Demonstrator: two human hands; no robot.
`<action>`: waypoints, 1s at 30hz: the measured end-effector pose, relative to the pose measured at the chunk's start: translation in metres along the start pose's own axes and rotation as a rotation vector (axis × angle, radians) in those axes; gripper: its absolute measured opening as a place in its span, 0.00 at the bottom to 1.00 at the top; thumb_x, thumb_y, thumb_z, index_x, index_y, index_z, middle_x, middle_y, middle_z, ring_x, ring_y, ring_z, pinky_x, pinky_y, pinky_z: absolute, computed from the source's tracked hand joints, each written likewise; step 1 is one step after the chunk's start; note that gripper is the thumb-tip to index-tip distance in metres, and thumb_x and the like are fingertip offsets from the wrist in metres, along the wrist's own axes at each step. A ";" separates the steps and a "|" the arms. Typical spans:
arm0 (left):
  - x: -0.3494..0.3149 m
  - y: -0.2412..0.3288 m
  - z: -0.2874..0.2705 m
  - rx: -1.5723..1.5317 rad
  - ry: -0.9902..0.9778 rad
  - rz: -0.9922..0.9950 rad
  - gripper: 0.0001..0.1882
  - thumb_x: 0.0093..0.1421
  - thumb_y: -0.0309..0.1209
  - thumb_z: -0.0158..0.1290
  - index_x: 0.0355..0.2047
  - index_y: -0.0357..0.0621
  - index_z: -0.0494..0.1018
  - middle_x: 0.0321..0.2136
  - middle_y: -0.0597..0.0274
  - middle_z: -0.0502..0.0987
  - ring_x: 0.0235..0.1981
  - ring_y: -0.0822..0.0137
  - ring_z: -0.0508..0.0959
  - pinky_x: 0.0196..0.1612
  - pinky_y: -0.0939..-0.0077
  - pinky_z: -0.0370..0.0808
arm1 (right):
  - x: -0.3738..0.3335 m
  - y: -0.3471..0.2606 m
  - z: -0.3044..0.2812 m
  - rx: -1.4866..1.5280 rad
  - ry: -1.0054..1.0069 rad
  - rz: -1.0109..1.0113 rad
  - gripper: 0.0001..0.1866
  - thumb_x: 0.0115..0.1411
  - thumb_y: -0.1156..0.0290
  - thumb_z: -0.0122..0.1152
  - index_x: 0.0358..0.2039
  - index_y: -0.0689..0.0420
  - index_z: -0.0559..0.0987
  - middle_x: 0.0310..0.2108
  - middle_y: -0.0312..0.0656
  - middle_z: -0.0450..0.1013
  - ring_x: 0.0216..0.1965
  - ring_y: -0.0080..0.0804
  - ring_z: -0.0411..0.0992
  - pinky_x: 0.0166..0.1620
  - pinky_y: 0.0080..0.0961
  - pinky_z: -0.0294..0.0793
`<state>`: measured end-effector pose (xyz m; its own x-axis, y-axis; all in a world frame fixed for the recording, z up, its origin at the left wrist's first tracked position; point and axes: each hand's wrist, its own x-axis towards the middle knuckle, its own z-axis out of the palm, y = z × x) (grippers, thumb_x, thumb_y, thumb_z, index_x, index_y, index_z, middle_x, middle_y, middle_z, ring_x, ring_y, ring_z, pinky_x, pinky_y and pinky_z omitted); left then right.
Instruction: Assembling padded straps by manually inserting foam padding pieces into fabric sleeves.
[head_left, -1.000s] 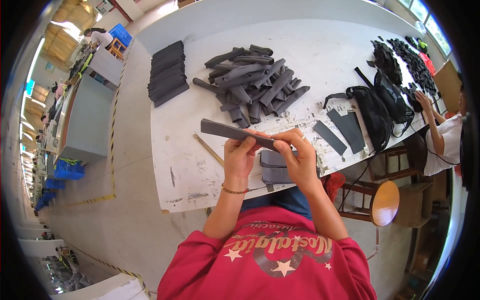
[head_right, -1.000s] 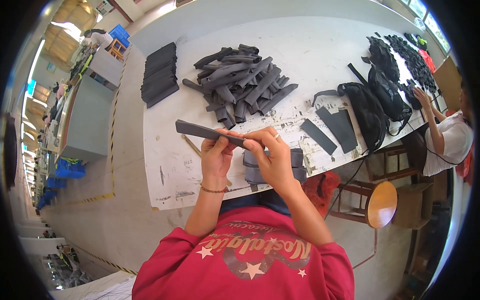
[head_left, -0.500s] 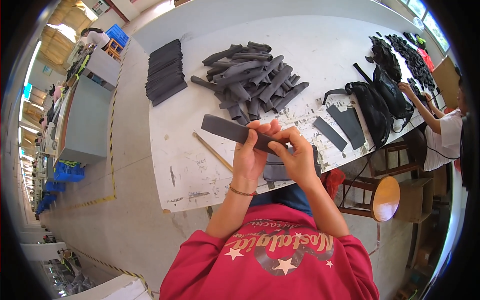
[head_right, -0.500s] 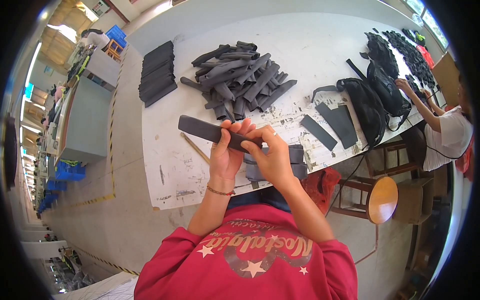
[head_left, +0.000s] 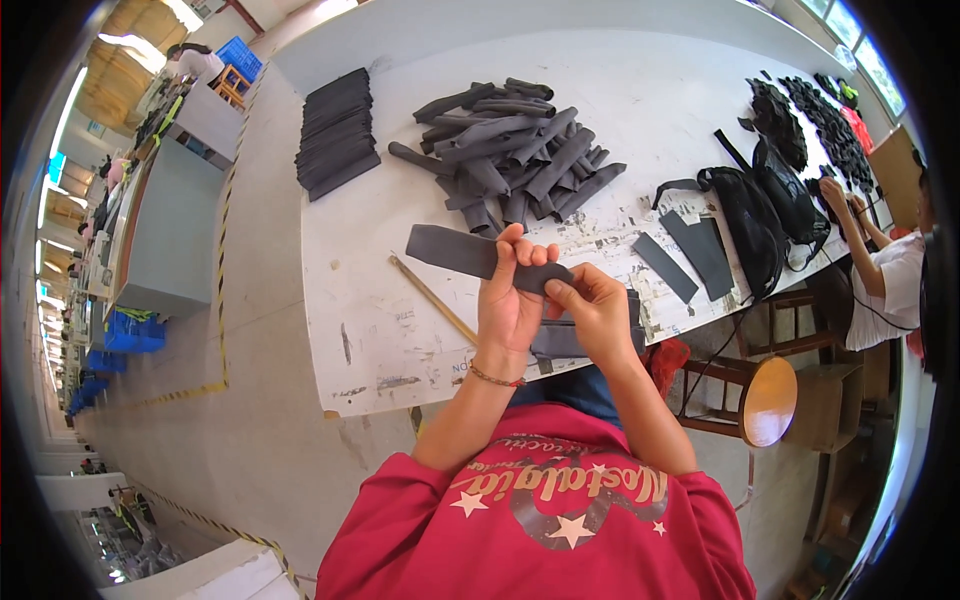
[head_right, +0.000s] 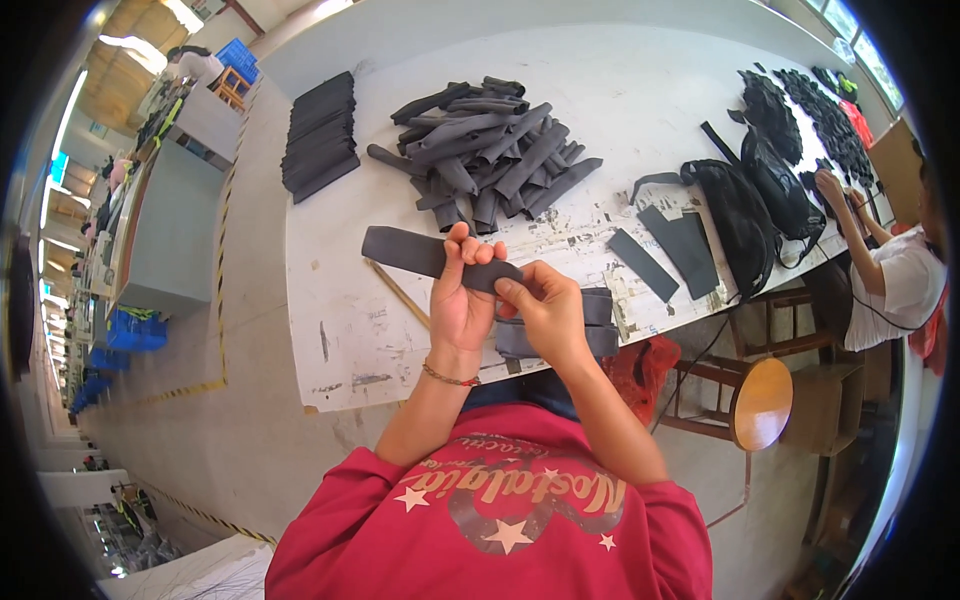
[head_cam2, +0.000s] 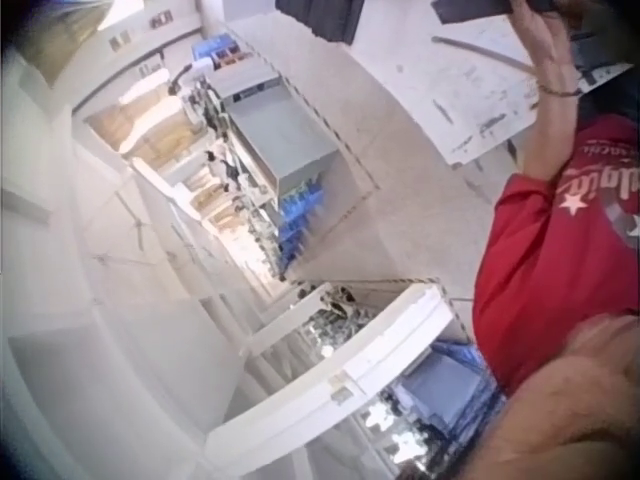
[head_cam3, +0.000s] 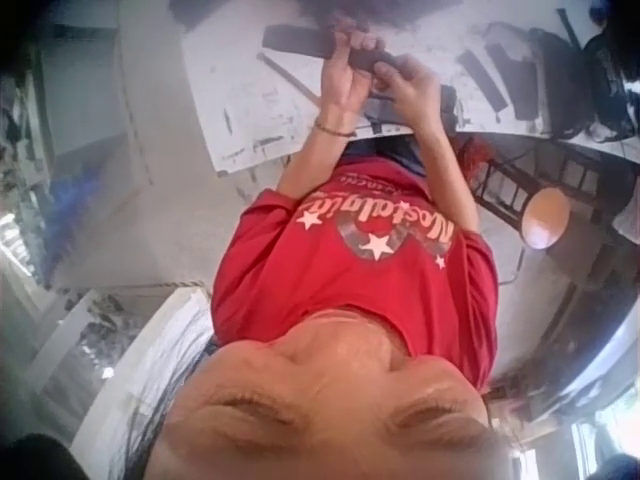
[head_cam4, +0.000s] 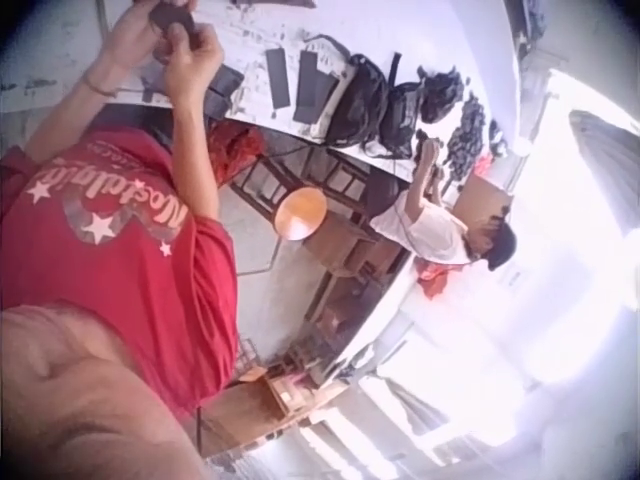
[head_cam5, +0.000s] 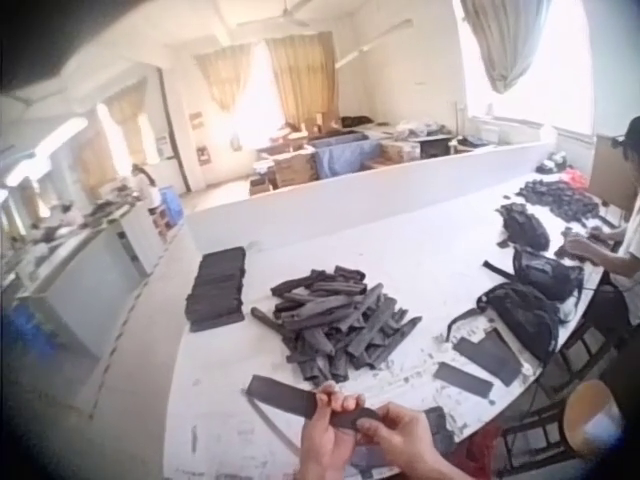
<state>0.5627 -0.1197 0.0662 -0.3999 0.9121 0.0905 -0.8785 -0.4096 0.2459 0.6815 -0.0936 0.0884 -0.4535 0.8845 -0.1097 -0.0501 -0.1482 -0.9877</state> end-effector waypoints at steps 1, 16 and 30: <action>0.000 -0.001 0.000 -0.003 0.009 -0.013 0.14 0.68 0.35 0.47 0.49 0.40 0.71 0.27 0.67 0.67 0.34 0.69 0.71 0.60 0.61 0.68 | 0.001 0.004 -0.002 -0.003 0.000 0.001 0.07 0.59 0.73 0.64 0.26 0.61 0.76 0.22 0.36 0.75 0.22 0.17 0.71 0.27 0.15 0.69; -0.001 0.009 -0.017 0.287 0.137 -0.049 0.16 0.65 0.36 0.52 0.48 0.38 0.72 0.37 0.55 0.79 0.47 0.57 0.78 0.52 0.61 0.75 | 0.002 0.009 -0.034 -0.111 0.077 -0.079 0.10 0.63 0.67 0.60 0.32 0.62 0.77 0.24 0.29 0.71 0.26 0.14 0.66 0.30 0.15 0.65; -0.019 0.031 -0.034 0.629 0.161 0.055 0.14 0.60 0.23 0.56 0.47 0.34 0.75 0.35 0.49 0.82 0.36 0.61 0.82 0.45 0.72 0.78 | -0.018 -0.010 -0.083 -0.356 -0.060 0.035 0.06 0.60 0.73 0.62 0.31 0.62 0.79 0.24 0.29 0.71 0.28 0.14 0.66 0.33 0.15 0.65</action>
<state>0.5342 -0.1500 0.0390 -0.5169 0.8559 -0.0143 -0.5545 -0.3221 0.7673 0.7638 -0.0712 0.0915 -0.5011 0.8526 -0.1482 0.2750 -0.0055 -0.9614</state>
